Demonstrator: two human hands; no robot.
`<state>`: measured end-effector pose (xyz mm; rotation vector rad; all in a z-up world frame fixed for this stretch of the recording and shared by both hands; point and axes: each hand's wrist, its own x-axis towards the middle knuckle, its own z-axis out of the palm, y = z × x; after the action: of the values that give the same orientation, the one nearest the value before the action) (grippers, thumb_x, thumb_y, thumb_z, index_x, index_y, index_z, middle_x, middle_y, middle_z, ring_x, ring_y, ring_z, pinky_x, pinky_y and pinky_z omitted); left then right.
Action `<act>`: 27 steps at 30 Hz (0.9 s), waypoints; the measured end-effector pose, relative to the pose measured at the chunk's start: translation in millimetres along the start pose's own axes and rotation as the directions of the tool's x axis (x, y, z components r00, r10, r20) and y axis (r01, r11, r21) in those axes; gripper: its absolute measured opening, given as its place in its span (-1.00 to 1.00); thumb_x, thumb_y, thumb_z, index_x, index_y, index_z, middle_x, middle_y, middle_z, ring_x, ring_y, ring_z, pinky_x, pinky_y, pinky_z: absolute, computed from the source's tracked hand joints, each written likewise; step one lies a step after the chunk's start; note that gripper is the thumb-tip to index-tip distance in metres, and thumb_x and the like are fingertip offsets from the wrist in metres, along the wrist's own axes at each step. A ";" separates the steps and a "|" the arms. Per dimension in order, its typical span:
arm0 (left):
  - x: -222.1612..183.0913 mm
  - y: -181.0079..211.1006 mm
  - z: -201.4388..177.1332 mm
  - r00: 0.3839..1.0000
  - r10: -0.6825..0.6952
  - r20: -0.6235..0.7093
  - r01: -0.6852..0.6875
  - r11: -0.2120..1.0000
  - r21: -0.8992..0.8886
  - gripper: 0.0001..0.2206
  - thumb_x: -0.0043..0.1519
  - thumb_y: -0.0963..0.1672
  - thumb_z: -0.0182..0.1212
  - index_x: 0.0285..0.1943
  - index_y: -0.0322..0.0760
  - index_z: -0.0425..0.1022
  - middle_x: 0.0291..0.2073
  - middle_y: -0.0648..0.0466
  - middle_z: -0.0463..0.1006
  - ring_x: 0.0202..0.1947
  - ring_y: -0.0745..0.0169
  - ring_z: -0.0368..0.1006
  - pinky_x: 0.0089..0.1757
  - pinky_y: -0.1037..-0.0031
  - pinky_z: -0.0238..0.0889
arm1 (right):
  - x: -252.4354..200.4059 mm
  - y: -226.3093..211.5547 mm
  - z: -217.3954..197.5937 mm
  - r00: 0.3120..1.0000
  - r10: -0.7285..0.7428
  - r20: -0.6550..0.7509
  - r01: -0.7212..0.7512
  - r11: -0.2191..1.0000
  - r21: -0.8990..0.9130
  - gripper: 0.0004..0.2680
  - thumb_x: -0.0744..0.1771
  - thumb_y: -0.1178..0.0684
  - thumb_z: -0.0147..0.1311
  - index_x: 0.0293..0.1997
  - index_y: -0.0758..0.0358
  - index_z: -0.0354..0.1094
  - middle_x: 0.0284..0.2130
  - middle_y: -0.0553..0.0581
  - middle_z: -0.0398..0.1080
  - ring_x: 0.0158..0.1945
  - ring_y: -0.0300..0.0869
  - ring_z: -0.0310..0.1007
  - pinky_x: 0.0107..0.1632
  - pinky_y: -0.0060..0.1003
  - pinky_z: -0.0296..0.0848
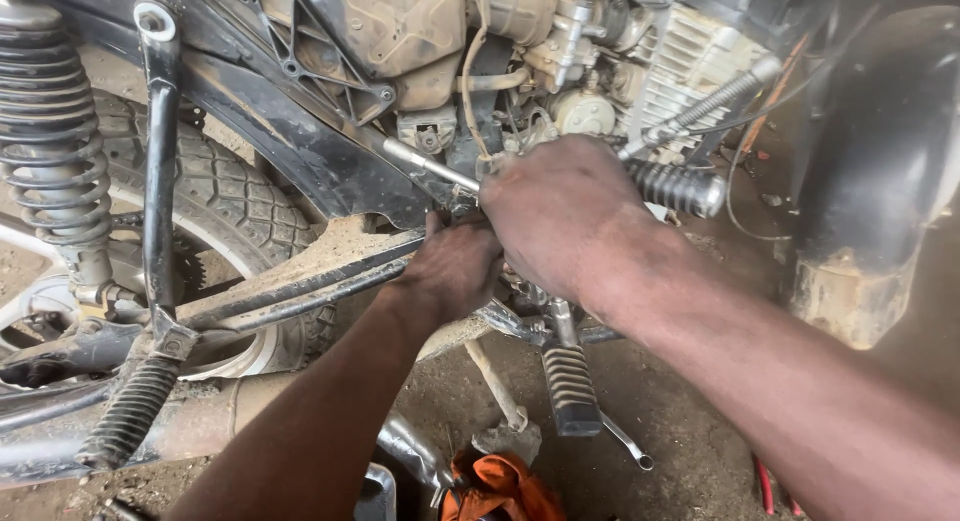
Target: The person uses a screwdriver and a socket wrench to adjust or remove components from a motorcycle engine.
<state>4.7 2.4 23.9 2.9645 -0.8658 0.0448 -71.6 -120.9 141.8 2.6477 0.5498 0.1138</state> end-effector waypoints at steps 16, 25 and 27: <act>18.8 2.1 12.6 0.993 -0.112 0.048 0.122 0.946 -0.300 -0.86 0.36 -0.07 0.06 -0.28 0.02 0.43 -0.44 0.19 0.54 -0.20 0.17 0.48 0.34 0.08 -0.31 | -1.6 3.5 -27.1 0.967 0.074 0.245 -0.095 0.992 0.078 -0.86 0.45 0.14 -0.05 -0.12 0.07 0.50 -0.56 -0.02 0.47 -0.52 -0.34 0.49 -0.23 -0.31 0.64; 12.0 -0.2 4.3 0.985 -0.173 -0.012 0.161 0.935 -0.317 -0.80 0.22 -0.15 0.10 -0.01 -0.18 0.54 0.00 -0.04 0.61 0.21 -0.03 0.41 0.39 -0.01 -0.37 | -18.4 -8.0 -24.4 0.991 0.094 0.095 -0.107 0.983 0.146 -0.84 0.44 0.05 0.03 -0.29 0.05 0.51 -0.57 -0.08 0.41 -0.42 -0.35 0.54 -0.15 -0.31 0.69; 27.1 -11.1 23.1 0.985 -0.149 -0.091 0.114 0.943 -0.312 -0.89 0.23 -0.08 0.17 -0.20 -0.08 0.60 -0.14 -0.05 0.65 -0.04 -0.11 0.55 0.22 0.10 0.00 | -28.4 -15.1 -33.7 0.962 0.200 0.188 -0.247 0.931 0.270 -0.82 0.45 0.12 -0.05 -0.29 0.14 0.47 -0.51 -0.02 0.34 -0.47 -0.33 0.46 -0.34 -0.46 0.65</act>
<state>33.8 -4.2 1.5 2.6906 -0.5963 0.0666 -108.8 -106.3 165.9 2.9670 0.2219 -0.1188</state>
